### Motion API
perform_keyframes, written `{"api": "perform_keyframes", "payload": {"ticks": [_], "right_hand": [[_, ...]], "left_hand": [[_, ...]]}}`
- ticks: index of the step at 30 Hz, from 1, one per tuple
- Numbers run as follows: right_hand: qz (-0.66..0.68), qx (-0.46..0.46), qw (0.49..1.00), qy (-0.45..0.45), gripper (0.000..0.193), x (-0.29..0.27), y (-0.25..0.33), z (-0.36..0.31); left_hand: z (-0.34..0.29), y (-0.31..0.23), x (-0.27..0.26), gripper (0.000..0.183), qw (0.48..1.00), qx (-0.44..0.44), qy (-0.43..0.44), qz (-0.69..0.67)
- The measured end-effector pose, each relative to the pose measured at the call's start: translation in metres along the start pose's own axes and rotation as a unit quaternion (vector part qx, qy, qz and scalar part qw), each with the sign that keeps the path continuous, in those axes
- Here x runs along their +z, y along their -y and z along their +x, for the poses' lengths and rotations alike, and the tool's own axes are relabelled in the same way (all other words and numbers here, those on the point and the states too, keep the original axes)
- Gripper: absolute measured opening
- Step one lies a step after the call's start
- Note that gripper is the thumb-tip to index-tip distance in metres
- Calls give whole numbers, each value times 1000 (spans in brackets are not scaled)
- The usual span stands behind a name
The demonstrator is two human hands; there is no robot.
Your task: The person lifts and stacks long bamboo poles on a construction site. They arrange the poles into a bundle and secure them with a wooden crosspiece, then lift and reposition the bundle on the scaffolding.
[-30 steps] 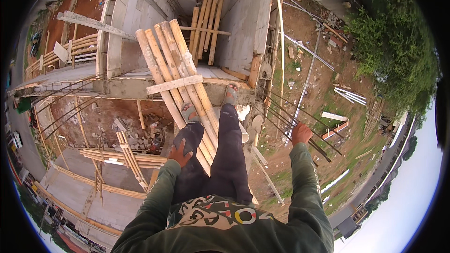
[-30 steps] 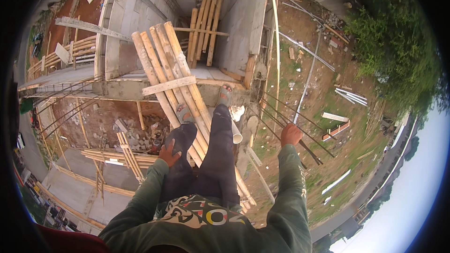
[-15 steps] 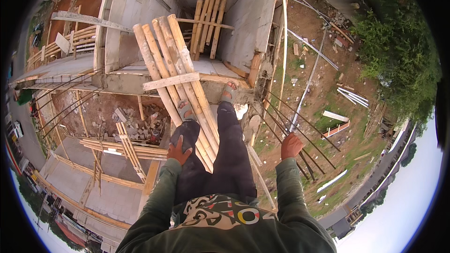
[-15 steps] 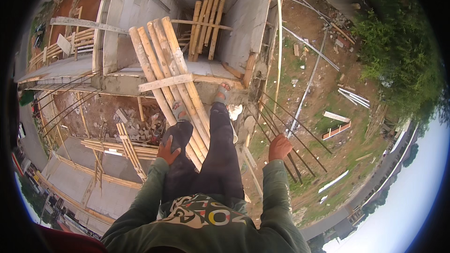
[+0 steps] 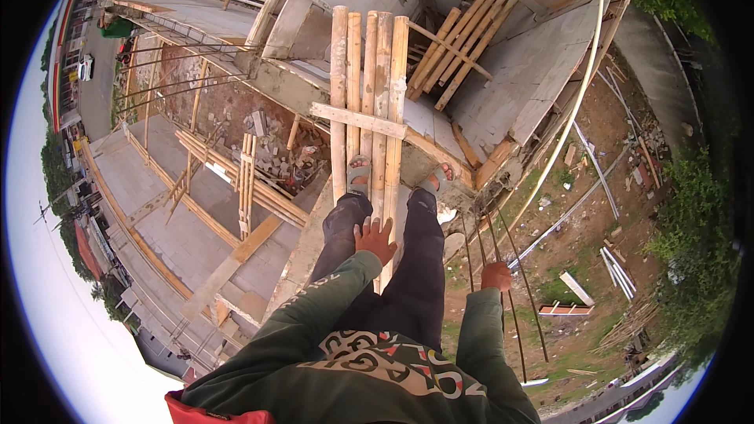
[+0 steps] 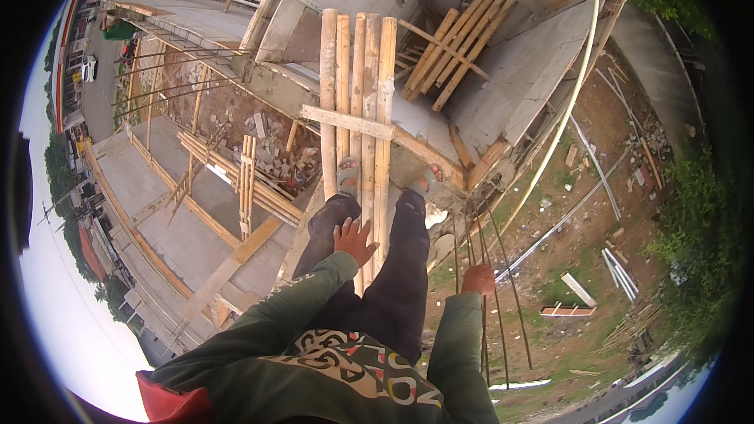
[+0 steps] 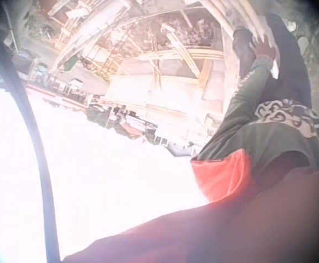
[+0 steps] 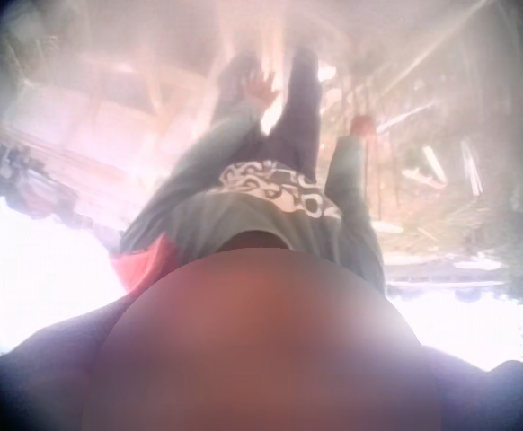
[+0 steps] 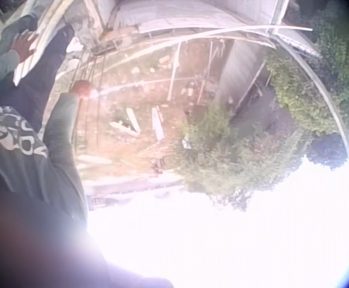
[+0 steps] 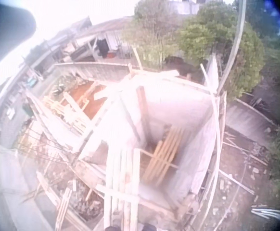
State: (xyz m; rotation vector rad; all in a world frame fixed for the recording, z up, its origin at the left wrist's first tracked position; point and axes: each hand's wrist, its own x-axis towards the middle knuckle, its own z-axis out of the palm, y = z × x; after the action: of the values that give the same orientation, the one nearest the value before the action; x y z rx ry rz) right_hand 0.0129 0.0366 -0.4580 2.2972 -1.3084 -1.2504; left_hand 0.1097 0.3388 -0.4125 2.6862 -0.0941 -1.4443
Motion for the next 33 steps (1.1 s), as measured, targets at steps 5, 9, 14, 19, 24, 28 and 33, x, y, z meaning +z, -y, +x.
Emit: {"api": "perform_keyframes", "payload": {"ticks": [5,9,14,19,24,28,33], "right_hand": [[-48,-85,995,15,23,20,-9,23],[-63,-180,981,22,22,29,-24,35],[-102,-272,954,71,20,27,-31,44],[-85,-276,955,65,21,22,-33,38],[-54,-290,952,80,21,18,-35,36],[-38,-289,951,104,19,13,-36,46],[-29,-318,941,114,18,11,-43,52]], "left_hand": [[-1,-82,28,63,991,115,-9,-67],[-4,-105,34,60,988,135,11,-77],[1,-90,26,59,991,60,26,-113],[8,-58,18,60,997,0,17,-81],[18,-41,18,56,999,-17,17,-44],[23,-37,16,57,998,-27,27,-59],[32,-33,8,55,997,-13,1,-72]]}}
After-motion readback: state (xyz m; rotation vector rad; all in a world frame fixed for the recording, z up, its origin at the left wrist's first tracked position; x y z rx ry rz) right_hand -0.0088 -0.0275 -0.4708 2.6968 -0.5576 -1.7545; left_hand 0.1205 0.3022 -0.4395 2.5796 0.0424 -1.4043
